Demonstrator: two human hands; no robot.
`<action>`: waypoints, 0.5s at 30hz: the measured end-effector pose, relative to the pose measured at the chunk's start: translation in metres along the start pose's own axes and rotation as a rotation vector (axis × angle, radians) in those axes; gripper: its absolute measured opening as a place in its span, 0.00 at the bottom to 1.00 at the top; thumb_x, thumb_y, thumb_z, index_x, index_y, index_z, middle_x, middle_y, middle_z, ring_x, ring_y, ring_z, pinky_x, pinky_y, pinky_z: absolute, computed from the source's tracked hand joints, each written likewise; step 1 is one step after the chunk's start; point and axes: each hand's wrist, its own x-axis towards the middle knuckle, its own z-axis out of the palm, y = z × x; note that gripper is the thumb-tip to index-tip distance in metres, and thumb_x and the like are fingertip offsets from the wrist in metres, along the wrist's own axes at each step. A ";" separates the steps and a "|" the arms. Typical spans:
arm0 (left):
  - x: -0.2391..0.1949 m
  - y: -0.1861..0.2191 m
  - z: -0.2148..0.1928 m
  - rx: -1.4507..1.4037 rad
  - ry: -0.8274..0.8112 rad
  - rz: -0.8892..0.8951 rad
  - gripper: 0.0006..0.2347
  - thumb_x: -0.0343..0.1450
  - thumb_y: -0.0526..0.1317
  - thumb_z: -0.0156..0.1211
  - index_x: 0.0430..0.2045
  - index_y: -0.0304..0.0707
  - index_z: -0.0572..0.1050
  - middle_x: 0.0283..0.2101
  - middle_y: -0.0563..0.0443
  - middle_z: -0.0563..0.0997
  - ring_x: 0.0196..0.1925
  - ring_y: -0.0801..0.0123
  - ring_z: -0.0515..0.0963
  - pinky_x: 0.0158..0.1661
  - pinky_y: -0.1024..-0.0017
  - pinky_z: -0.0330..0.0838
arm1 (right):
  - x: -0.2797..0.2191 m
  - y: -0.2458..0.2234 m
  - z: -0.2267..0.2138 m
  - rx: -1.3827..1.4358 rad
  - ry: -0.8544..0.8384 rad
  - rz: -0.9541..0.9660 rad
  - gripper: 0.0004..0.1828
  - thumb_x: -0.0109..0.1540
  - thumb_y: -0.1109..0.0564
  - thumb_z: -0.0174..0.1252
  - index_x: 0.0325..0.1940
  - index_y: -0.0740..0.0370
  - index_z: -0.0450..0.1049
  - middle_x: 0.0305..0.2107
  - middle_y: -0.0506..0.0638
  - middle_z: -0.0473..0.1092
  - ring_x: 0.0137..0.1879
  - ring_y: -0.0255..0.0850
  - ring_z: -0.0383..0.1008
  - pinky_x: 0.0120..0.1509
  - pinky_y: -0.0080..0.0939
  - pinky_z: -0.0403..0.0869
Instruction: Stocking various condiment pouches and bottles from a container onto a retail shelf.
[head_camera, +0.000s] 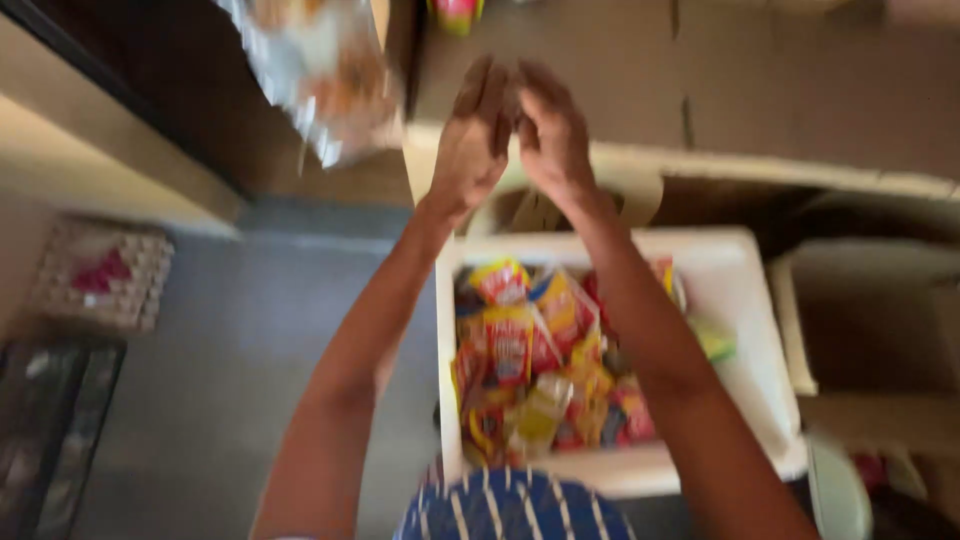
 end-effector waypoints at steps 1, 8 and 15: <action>-0.012 0.006 -0.002 -0.010 -0.033 -0.032 0.21 0.77 0.34 0.54 0.65 0.24 0.62 0.70 0.25 0.64 0.73 0.35 0.64 0.71 0.54 0.62 | -0.011 -0.009 -0.004 0.009 -0.027 0.037 0.29 0.60 0.71 0.52 0.67 0.61 0.71 0.66 0.64 0.66 0.73 0.60 0.63 0.77 0.54 0.65; -0.075 0.045 0.001 -0.165 -0.074 0.009 0.24 0.77 0.31 0.54 0.69 0.26 0.59 0.73 0.30 0.62 0.76 0.40 0.64 0.72 0.59 0.67 | -0.080 -0.039 -0.019 0.281 -0.004 0.108 0.30 0.64 0.75 0.46 0.70 0.63 0.68 0.66 0.60 0.67 0.68 0.55 0.74 0.70 0.44 0.76; -0.147 0.050 0.013 -0.230 -0.184 -0.109 0.25 0.75 0.29 0.52 0.71 0.30 0.59 0.74 0.32 0.63 0.73 0.40 0.70 0.68 0.60 0.73 | -0.149 -0.043 -0.014 0.249 0.006 0.051 0.30 0.61 0.76 0.51 0.67 0.65 0.69 0.62 0.59 0.71 0.67 0.53 0.75 0.72 0.48 0.75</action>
